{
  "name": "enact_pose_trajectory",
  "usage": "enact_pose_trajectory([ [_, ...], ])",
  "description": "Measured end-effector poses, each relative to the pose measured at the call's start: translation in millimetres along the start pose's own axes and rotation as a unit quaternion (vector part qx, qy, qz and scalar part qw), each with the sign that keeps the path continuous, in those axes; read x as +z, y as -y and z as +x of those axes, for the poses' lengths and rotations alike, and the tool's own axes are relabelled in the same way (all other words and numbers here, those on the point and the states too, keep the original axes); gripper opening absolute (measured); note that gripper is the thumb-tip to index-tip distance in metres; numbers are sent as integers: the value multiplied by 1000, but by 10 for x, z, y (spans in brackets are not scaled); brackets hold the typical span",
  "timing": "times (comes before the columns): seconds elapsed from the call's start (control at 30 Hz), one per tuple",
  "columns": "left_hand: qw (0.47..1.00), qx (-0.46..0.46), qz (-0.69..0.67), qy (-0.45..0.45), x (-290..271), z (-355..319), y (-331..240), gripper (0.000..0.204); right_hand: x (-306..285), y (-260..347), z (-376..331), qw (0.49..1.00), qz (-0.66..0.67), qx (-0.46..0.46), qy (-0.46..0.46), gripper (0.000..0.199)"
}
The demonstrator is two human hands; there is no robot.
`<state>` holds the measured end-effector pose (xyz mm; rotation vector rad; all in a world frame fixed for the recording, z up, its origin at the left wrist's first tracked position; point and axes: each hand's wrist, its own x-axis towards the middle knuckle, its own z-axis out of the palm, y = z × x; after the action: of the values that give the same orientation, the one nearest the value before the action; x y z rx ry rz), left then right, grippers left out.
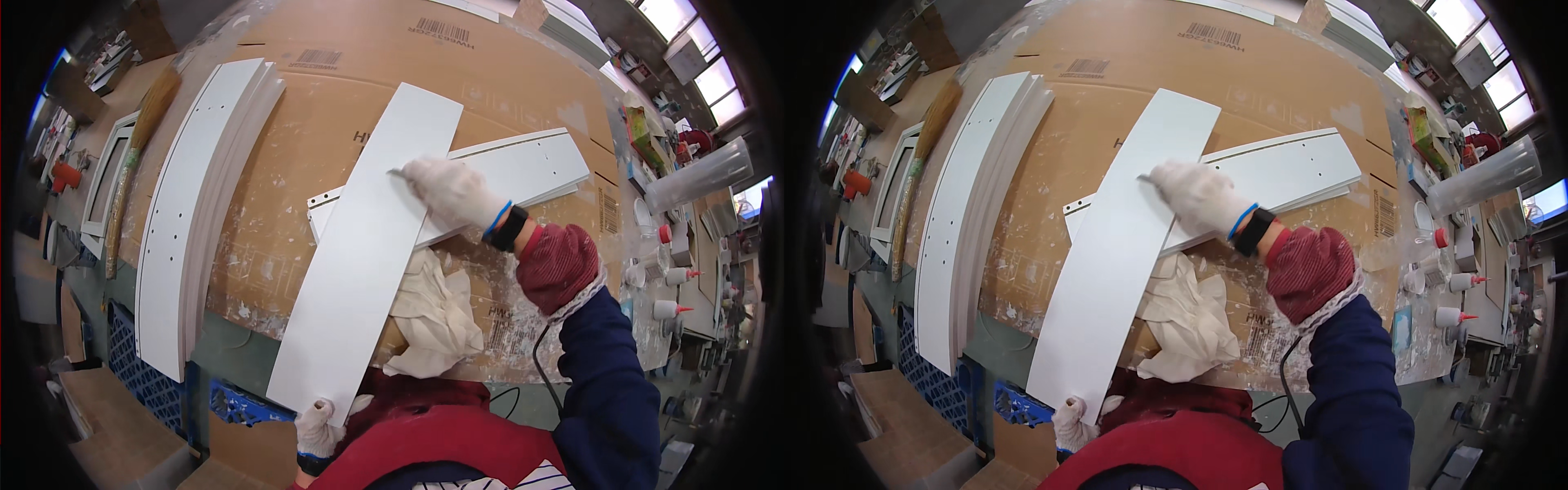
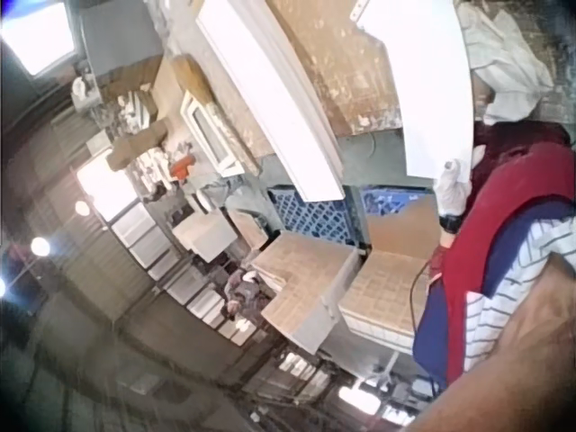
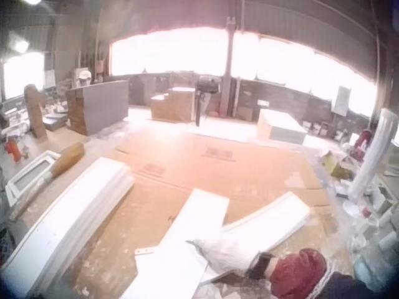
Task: The person wipes the surface of white rectangular panels with a cloth. They handle the panels one at a time, lifting them from a stack, wiping them, and placing them back down. The person uses a small blue tool to scrape or clean the edges of the panels.
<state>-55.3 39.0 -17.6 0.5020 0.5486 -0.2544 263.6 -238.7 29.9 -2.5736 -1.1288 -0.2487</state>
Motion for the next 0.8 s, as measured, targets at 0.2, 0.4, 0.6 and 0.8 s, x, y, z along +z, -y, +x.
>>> enact_pose_trajectory([
  [0.2,986,7,45,-160,-358,-111,61,46,-211,-1300,257,982,-37,185,21,12],
  [0.4,974,-17,64,-216,-506,-133,4,44,-389,-1611,530,949,-119,289,28,21],
  [0.6,961,-34,57,-268,-541,-201,68,42,-106,-92,753,943,-23,51,327,14],
  [0.8,959,-45,65,-272,-575,-167,41,40,-131,-1420,725,969,-110,215,49,21],
])
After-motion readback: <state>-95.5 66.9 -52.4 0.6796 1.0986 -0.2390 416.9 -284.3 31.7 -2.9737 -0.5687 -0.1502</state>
